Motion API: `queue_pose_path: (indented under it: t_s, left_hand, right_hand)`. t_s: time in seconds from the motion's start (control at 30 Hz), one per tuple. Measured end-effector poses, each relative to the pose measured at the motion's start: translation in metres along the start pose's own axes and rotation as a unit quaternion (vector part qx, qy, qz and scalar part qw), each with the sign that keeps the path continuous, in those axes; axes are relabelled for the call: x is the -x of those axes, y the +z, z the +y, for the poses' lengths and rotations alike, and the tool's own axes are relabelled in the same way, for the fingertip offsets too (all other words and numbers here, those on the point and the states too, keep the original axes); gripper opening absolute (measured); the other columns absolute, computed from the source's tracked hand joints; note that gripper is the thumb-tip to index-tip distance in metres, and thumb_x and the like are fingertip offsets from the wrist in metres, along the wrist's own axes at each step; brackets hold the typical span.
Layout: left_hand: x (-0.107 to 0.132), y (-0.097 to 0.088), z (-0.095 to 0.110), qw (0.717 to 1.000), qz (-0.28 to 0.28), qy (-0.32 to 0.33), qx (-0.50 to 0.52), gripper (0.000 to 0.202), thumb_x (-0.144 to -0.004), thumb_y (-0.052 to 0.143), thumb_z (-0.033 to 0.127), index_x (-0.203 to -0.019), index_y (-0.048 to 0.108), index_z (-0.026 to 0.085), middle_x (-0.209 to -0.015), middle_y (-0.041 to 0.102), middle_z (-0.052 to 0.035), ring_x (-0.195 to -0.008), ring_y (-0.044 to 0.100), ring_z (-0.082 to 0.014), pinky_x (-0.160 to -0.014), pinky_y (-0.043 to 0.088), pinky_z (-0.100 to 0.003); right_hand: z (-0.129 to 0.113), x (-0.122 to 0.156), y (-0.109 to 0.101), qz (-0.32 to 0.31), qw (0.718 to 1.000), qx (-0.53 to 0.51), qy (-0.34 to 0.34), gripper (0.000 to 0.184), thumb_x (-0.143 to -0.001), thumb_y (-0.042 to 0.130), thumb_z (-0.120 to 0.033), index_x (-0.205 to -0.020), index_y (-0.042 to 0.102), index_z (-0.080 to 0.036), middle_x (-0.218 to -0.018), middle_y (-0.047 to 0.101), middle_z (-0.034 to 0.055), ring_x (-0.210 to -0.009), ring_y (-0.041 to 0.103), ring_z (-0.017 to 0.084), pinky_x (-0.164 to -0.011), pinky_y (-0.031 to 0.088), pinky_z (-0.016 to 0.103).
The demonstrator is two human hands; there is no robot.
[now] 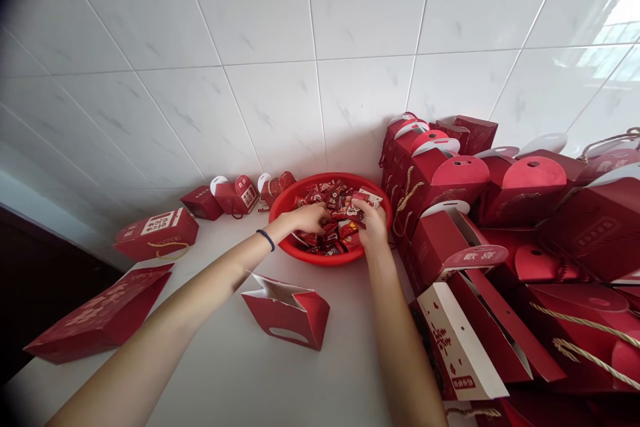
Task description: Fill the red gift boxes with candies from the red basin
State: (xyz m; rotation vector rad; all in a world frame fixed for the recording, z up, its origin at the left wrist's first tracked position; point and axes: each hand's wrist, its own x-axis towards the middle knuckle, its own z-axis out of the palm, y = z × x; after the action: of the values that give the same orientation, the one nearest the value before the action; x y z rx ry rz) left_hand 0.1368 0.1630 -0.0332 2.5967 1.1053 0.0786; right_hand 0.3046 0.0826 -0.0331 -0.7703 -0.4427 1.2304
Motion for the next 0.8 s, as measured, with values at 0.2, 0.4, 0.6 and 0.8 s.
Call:
queue_pose_path:
  t_s: [0.2,0.4,0.6,0.8]
  left_hand:
    - [0.0,0.001,0.005,0.997,-0.028,-0.002,0.074,0.006,-0.069,0.07,0.021,-0.068,0.075,0.017,-0.072,0.073,-0.0043,-0.068,0.065,-0.0208,-0.066,0.048,-0.027]
    - [0.013,-0.017,0.005,0.978,0.055,0.002,0.2,0.039,-0.089,0.055,0.023,-0.123,0.072,0.016,-0.122,0.075,-0.0067,-0.105,0.068,-0.0207,-0.092,0.051,-0.029]
    - [0.015,-0.027,0.02,0.916,0.094,-0.003,0.391,0.041,-0.081,0.059,0.011,-0.117,0.076,0.017,-0.121,0.076,-0.007,-0.113,0.067,-0.0224,-0.104,0.049,-0.036]
    - [0.012,-0.025,0.022,0.889,0.118,-0.048,0.439,0.036,-0.077,0.062,0.007,-0.108,0.078,0.016,-0.122,0.075,-0.0099,-0.112,0.068,-0.0247,-0.106,0.048,-0.041]
  right_hand:
    - [0.0,-0.001,-0.001,-0.009,1.0,0.012,-0.004,0.017,-0.059,0.075,-0.009,-0.073,0.069,-0.018,-0.069,0.074,0.001,-0.063,0.071,0.017,-0.059,0.06,0.024]
    - [0.0,-0.001,0.001,-0.015,1.0,0.016,0.007,0.016,-0.061,0.074,-0.009,-0.074,0.07,-0.016,-0.071,0.075,0.0018,-0.061,0.071,0.015,-0.059,0.06,0.023]
    - [0.0,0.001,0.001,-0.037,0.999,0.028,0.029,0.018,-0.061,0.078,-0.008,-0.075,0.069,-0.016,-0.07,0.075,0.0035,-0.064,0.074,0.018,-0.058,0.061,0.023]
    - [-0.001,0.001,0.002,-0.039,0.998,0.026,0.03,0.017,-0.063,0.078,-0.007,-0.074,0.069,-0.016,-0.069,0.075,0.0034,-0.061,0.073,0.017,-0.056,0.06,0.021]
